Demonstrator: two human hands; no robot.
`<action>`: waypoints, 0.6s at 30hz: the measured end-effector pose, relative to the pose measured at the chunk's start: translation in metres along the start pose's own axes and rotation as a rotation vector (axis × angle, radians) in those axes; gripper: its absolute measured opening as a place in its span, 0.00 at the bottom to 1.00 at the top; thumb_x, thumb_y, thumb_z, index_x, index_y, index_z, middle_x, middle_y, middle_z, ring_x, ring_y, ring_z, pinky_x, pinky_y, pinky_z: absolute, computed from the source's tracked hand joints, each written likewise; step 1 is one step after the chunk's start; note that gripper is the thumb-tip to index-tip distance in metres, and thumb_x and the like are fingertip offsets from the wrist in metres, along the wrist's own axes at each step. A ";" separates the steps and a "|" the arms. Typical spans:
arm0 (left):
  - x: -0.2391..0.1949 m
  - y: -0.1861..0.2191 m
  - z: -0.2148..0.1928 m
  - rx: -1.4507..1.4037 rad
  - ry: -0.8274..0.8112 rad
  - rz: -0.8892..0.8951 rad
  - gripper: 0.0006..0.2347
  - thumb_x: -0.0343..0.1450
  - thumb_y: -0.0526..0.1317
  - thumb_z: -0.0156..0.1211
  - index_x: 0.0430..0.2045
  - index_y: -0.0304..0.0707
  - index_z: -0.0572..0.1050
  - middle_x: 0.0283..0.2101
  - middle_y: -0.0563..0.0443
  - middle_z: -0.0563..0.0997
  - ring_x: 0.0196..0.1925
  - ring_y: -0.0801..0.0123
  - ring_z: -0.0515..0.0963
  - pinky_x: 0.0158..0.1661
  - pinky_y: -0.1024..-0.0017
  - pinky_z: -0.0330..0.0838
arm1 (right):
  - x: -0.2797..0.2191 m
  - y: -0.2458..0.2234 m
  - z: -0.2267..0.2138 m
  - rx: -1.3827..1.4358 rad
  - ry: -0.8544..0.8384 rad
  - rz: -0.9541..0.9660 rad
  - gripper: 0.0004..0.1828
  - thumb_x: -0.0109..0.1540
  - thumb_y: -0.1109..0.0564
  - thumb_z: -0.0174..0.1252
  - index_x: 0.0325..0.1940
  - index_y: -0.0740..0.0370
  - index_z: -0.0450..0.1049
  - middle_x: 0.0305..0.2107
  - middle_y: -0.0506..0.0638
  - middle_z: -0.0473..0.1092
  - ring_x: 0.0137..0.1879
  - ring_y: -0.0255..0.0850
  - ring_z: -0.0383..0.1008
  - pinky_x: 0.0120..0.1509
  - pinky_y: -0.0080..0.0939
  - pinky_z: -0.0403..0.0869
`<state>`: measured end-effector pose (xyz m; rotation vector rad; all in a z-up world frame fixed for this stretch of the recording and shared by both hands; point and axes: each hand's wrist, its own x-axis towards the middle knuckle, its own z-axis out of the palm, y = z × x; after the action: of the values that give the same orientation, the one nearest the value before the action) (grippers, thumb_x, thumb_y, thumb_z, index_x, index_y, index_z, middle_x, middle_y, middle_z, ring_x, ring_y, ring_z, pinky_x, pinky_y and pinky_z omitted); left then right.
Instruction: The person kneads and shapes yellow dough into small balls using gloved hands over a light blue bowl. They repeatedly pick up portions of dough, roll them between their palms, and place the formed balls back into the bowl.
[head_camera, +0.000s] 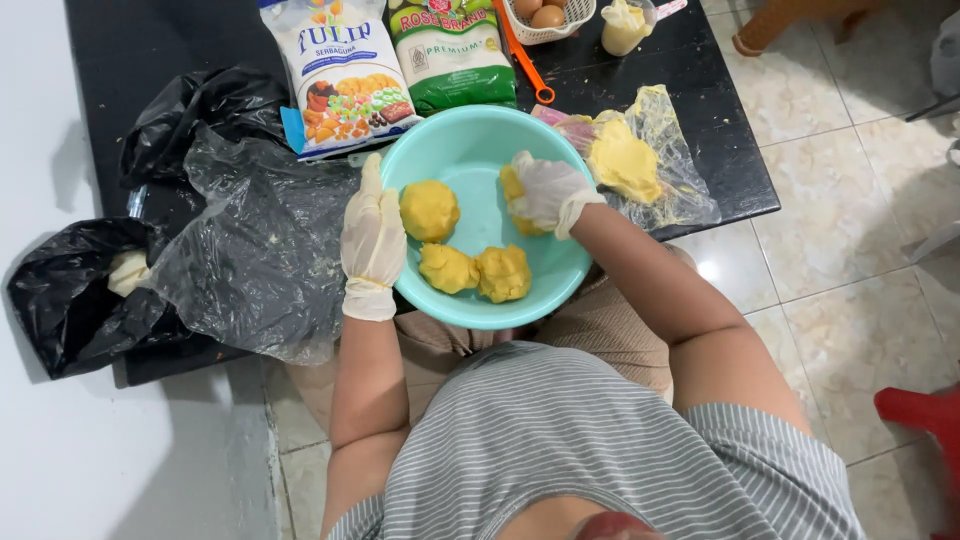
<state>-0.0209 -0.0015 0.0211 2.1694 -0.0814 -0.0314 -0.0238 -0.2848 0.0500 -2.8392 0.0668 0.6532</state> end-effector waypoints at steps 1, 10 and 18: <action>-0.005 0.003 0.000 -0.001 0.007 0.005 0.23 0.79 0.47 0.41 0.72 0.63 0.56 0.62 0.43 0.73 0.67 0.53 0.71 0.66 0.57 0.66 | -0.010 0.001 -0.004 -0.002 0.008 -0.004 0.37 0.59 0.39 0.66 0.61 0.60 0.59 0.49 0.62 0.75 0.55 0.64 0.78 0.56 0.66 0.77; -0.076 0.028 0.008 -0.892 0.183 0.058 0.25 0.79 0.37 0.47 0.74 0.42 0.55 0.76 0.41 0.56 0.78 0.60 0.54 0.76 0.55 0.47 | -0.044 0.008 0.038 -0.398 0.354 0.081 0.34 0.66 0.35 0.52 0.68 0.55 0.58 0.45 0.51 0.70 0.44 0.52 0.81 0.60 0.65 0.74; -0.086 0.003 0.022 -0.872 0.039 0.114 0.30 0.77 0.36 0.50 0.75 0.37 0.46 0.78 0.37 0.44 0.78 0.51 0.48 0.74 0.54 0.50 | -0.029 0.014 0.006 -0.104 0.072 -0.017 0.41 0.62 0.34 0.58 0.69 0.63 0.60 0.50 0.65 0.72 0.57 0.64 0.75 0.62 0.67 0.73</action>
<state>-0.1085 -0.0155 0.0105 1.2912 -0.1386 0.0358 -0.0539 -0.2977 0.0547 -2.9593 0.0214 0.5662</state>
